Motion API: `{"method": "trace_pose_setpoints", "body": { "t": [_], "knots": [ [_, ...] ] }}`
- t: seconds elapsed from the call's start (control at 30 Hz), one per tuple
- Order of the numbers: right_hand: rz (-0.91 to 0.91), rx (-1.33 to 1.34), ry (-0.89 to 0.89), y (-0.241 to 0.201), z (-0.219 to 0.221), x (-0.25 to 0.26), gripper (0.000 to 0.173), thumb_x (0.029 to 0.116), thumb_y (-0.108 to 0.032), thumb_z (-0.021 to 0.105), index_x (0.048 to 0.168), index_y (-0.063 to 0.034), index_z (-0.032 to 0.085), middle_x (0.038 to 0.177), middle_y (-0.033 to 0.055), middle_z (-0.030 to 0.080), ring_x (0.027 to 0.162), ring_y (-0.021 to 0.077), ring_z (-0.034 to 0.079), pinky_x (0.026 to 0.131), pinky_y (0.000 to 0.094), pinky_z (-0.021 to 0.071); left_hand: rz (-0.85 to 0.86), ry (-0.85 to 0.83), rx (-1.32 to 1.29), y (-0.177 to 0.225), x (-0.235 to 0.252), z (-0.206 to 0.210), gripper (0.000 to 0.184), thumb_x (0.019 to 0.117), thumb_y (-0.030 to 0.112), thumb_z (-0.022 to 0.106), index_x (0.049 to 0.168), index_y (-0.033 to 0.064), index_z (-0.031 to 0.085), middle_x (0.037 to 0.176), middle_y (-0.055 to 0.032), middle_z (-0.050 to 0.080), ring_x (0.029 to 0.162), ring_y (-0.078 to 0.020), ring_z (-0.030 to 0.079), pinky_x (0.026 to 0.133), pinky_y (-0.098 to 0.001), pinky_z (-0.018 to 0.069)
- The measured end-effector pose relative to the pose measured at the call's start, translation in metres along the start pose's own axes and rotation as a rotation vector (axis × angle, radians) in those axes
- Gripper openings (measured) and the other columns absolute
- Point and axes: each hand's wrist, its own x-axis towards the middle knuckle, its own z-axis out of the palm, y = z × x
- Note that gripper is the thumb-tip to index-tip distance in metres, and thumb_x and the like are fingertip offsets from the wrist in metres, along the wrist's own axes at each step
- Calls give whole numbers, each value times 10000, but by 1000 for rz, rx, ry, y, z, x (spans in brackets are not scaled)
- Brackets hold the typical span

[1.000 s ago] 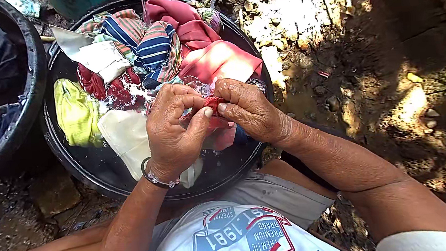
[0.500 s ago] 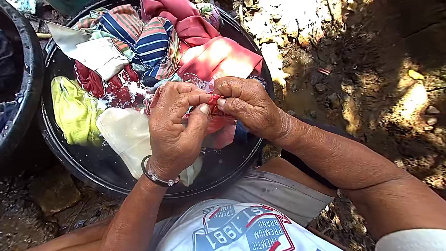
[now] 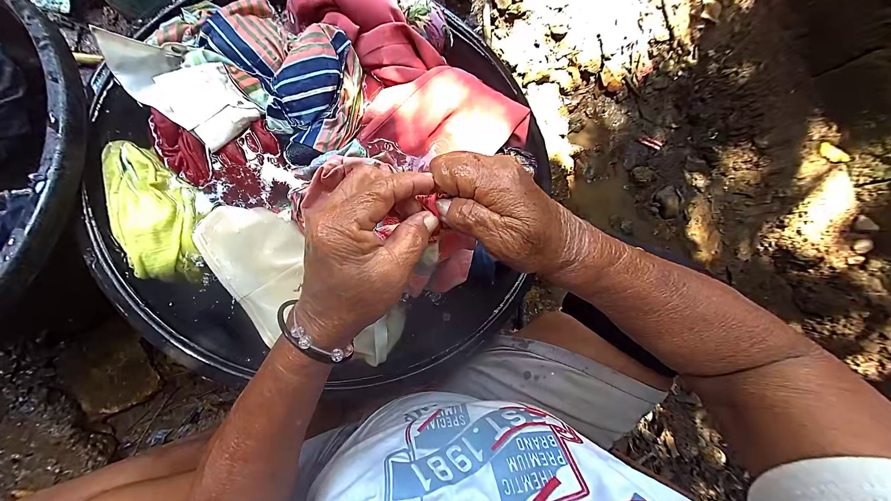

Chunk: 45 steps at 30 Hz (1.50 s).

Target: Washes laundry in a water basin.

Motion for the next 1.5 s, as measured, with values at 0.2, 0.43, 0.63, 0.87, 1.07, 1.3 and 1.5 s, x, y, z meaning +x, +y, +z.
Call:
{"method": "trace_pose_setpoints", "body": {
  "t": [0.2,0.43,0.63,0.87,1.07,1.3,1.5],
  "knots": [
    [10,25,-38,7,1,-1,236,1006,-65,428,833,-26,585,786,36,518,748,68,521,656,196,413,61,13,175,-6,-2,3,240,895,10,678,1110,-97,688,969,-133,671,850,-90,659,802,-199,568],
    [40,299,21,8,4,-2,236,979,-10,433,774,-30,547,784,13,514,762,14,520,678,150,415,81,16,104,-6,0,-1,140,898,-7,678,1015,-84,686,988,-130,661,905,-100,661,831,-209,571],
    [165,535,91,-4,7,1,229,908,59,375,771,-28,537,774,-39,510,713,-62,485,644,101,395,87,84,-54,-8,-2,6,139,885,-49,681,1010,-76,627,950,-87,676,859,-75,679,775,-219,601],
    [187,621,129,-9,9,1,249,887,63,374,765,-47,561,762,-57,543,694,-66,512,626,100,420,37,94,-119,-6,-7,4,147,901,-87,588,1007,-86,690,995,-67,708,907,-38,675,824,-190,576],
    [-21,534,31,17,9,-2,239,943,10,399,774,-68,550,819,-37,540,810,-27,531,721,150,431,72,89,-104,-9,-8,7,96,883,-68,664,974,-87,688,948,-85,685,864,-48,670,787,-183,585],
    [54,282,-42,3,-1,0,232,941,13,414,762,-27,556,754,-9,524,726,-26,514,657,129,414,191,69,130,-11,-10,9,117,920,3,672,962,-101,706,942,-168,701,908,-128,690,846,-234,574],
    [138,656,-43,15,5,-3,291,888,26,405,739,-101,620,706,-117,600,663,-94,555,605,105,457,307,48,273,-11,-11,10,193,950,32,661,1054,-129,677,991,-221,716,948,-193,713,891,-284,581]
  ]
}}
